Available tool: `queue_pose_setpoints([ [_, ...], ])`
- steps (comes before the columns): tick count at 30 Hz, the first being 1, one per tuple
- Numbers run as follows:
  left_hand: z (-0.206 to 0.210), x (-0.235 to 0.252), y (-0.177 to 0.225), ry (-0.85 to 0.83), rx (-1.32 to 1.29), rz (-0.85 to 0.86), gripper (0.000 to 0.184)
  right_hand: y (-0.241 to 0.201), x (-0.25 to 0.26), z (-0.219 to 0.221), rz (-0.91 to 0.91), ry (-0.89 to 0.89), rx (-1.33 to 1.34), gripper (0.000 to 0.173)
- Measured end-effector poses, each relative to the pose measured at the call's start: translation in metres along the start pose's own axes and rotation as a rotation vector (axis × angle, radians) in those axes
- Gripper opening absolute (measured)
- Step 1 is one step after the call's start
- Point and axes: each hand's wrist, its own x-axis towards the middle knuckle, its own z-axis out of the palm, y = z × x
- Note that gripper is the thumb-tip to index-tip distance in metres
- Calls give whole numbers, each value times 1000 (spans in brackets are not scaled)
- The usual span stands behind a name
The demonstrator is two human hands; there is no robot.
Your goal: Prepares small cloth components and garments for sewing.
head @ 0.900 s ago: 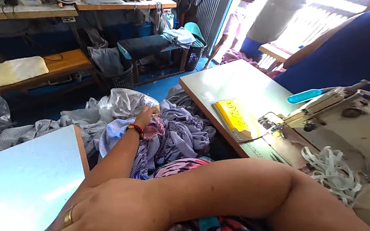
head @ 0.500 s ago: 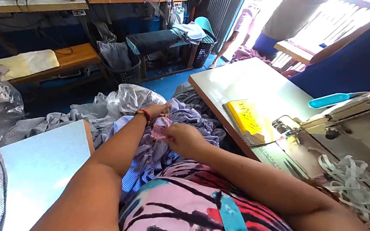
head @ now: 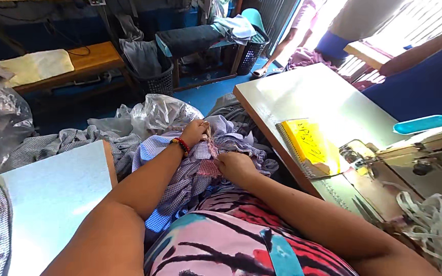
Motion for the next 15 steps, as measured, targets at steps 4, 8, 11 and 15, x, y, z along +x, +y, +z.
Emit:
queue_pose_setpoints([
  [4,13,4,-9,116,14,-18,35,3,0,1,-50,-33,-34,43],
  [8,21,9,-10,129,119,-57,37,8,0,3,-88,-53,-51,41],
  [11,24,9,-3,91,208,-124,39,11,0,4,-111,-81,-79,41],
  [15,29,12,-2,48,309,-170,37,14,1,7,-121,-116,-104,40],
])
